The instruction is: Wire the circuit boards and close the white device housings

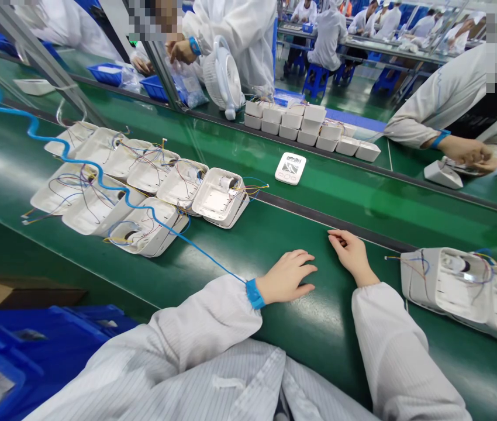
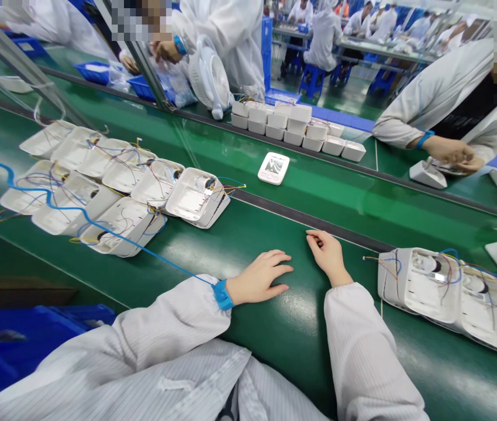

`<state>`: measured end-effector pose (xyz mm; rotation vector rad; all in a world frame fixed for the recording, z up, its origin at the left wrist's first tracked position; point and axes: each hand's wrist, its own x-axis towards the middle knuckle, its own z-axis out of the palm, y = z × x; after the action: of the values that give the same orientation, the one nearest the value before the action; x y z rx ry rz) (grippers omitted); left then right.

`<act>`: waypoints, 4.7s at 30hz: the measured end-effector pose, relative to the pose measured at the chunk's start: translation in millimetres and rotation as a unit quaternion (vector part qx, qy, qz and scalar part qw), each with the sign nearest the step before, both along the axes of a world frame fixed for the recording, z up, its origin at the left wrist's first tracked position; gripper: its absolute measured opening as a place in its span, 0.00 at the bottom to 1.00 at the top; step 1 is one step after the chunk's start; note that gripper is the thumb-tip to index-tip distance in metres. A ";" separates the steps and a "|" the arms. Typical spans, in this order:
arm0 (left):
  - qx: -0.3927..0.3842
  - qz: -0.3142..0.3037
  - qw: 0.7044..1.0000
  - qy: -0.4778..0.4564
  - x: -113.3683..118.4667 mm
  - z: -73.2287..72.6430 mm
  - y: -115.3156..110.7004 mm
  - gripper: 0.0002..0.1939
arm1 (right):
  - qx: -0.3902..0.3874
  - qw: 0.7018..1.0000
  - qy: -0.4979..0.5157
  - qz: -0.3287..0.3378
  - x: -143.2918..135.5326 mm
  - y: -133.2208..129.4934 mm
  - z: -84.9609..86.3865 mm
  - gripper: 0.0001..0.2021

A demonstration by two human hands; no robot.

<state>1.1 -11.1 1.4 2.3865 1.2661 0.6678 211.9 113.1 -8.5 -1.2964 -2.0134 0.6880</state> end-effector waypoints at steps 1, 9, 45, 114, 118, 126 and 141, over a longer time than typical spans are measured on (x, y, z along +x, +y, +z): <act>0.000 0.001 1.000 0.000 0.0 -0.1 0.0 0.21 | 0.000 1.000 0.000 0.000 -0.1 0.1 -0.1 0.16; -0.003 0.000 1.000 0.004 0.1 -1.0 0.3 0.21 | -0.002 1.000 0.002 0.000 0.4 0.6 -1.0 0.16; 0.013 0.092 0.995 0.020 0.8 12.3 -2.0 0.29 | -0.001 1.000 -0.002 0.001 0.6 1.1 -1.6 0.16; 0.022 0.065 0.997 0.042 -0.8 6.4 -1.0 0.15 | -0.001 1.000 -0.002 0.001 0.1 -0.5 -0.2 0.16; 0.021 0.065 0.997 0.042 -0.6 6.8 -1.1 0.15 | 0.000 1.000 -0.001 0.001 -0.4 -0.9 0.9 0.16; 0.005 0.063 0.997 0.046 -1.0 10.3 -1.5 0.18 | 0.006 1.000 0.012 0.008 -1.0 -0.2 1.1 0.15; 0.129 0.067 0.977 -0.153 -0.8 2.5 -5.5 0.35 | 0.020 1.000 0.016 -0.002 -4.8 1.1 -0.8 0.08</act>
<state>0.4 -16.6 3.9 2.2865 1.2748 1.2569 207.1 114.1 -9.4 -1.2577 -1.9890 0.6590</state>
